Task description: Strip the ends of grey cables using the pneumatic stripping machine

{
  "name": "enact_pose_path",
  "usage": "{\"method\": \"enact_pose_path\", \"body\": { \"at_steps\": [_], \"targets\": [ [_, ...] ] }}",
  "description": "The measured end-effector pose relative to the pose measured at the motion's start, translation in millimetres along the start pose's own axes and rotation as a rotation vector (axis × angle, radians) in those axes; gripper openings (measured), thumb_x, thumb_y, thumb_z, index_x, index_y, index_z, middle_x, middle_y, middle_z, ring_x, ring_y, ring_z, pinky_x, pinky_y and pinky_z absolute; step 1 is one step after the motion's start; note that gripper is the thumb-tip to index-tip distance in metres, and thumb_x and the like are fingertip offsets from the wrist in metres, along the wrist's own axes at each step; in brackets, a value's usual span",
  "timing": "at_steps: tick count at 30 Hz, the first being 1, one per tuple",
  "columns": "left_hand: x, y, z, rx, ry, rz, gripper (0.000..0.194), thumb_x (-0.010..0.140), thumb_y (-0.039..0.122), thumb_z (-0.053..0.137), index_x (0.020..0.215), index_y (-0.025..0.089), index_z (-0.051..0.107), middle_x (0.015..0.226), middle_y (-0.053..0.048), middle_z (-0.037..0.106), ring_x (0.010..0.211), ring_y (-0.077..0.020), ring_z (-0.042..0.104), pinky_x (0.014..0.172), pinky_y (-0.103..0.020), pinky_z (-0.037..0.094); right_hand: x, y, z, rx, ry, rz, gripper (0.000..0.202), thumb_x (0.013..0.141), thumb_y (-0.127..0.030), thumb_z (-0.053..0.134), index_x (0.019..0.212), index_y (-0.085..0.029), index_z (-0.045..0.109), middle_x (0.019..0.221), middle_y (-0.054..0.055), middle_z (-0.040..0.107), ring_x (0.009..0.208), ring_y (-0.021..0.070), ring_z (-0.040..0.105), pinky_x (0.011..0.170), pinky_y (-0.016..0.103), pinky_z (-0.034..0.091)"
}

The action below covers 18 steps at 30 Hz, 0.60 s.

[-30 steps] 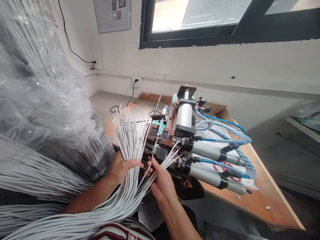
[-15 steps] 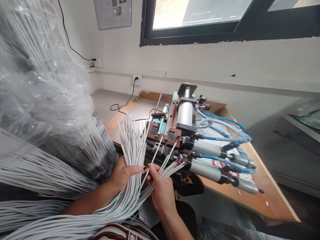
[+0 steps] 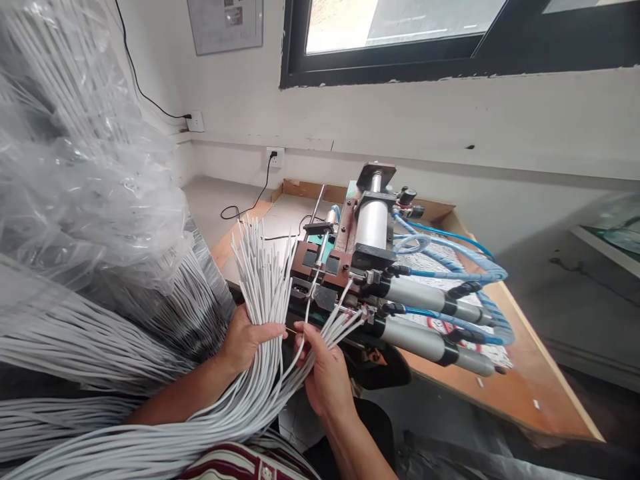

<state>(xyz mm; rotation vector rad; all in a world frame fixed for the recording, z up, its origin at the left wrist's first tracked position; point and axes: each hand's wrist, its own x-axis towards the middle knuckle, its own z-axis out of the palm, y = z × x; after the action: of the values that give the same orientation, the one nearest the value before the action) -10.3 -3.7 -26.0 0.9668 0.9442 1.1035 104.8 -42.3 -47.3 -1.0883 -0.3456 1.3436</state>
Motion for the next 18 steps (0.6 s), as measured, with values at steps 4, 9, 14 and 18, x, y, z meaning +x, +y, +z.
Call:
{"method": "enact_pose_path", "body": {
  "at_steps": [4, 9, 14, 18],
  "targets": [
    [0.2, 2.1, 1.6, 0.001, 0.026, 0.035, 0.027, 0.052, 0.014, 0.072, 0.078, 0.015, 0.065, 0.069, 0.001, 0.064, 0.066, -0.0159, 0.058, 0.064, -0.026, 0.047, -4.0, 6.0, -2.9, -0.194, -0.149, -0.018, 0.027, 0.063, -0.040, 0.070, 0.070, -0.015, 0.068, 0.047, -0.005, 0.043, 0.045, 0.0086, 0.033, 0.046, 0.024, 0.025],
    [0.9, 5.2, 2.2, -0.012, 0.010, 0.022, 0.027, 0.055, 0.016, 0.072, 0.081, 0.015, 0.066, 0.066, 0.001, 0.064, 0.060, -0.0150, 0.060, 0.061, -0.025, 0.049, -9.6, 11.4, -7.7, -0.315, -0.021, -0.324, 0.023, 0.067, -0.039, 0.068, 0.066, -0.016, 0.066, 0.058, -0.002, 0.052, 0.056, 0.0121, 0.041, 0.058, 0.027, 0.032],
    [6.1, 12.0, 3.0, -0.021, 0.001, 0.038, 0.026, 0.058, 0.016, 0.071, 0.083, 0.015, 0.065, 0.064, 0.002, 0.062, 0.056, -0.0123, 0.059, 0.059, -0.024, 0.051, -2.5, 9.0, -6.1, -0.246, 0.073, -0.291, 0.027, 0.067, -0.042, 0.067, 0.067, -0.015, 0.066, 0.054, -0.002, 0.051, 0.052, 0.0116, 0.040, 0.053, 0.026, 0.032],
    [12.5, 16.9, 6.4, -0.006, 0.004, 0.079, 0.028, 0.056, 0.015, 0.071, 0.084, 0.014, 0.064, 0.069, 0.001, 0.063, 0.059, -0.0124, 0.058, 0.059, -0.024, 0.051, 9.3, 3.9, -1.7, -0.124, 0.068, -0.207, 0.028, 0.063, -0.041, 0.070, 0.062, -0.014, 0.064, 0.050, -0.002, 0.049, 0.048, 0.0099, 0.038, 0.047, 0.025, 0.028]
  ]
}}
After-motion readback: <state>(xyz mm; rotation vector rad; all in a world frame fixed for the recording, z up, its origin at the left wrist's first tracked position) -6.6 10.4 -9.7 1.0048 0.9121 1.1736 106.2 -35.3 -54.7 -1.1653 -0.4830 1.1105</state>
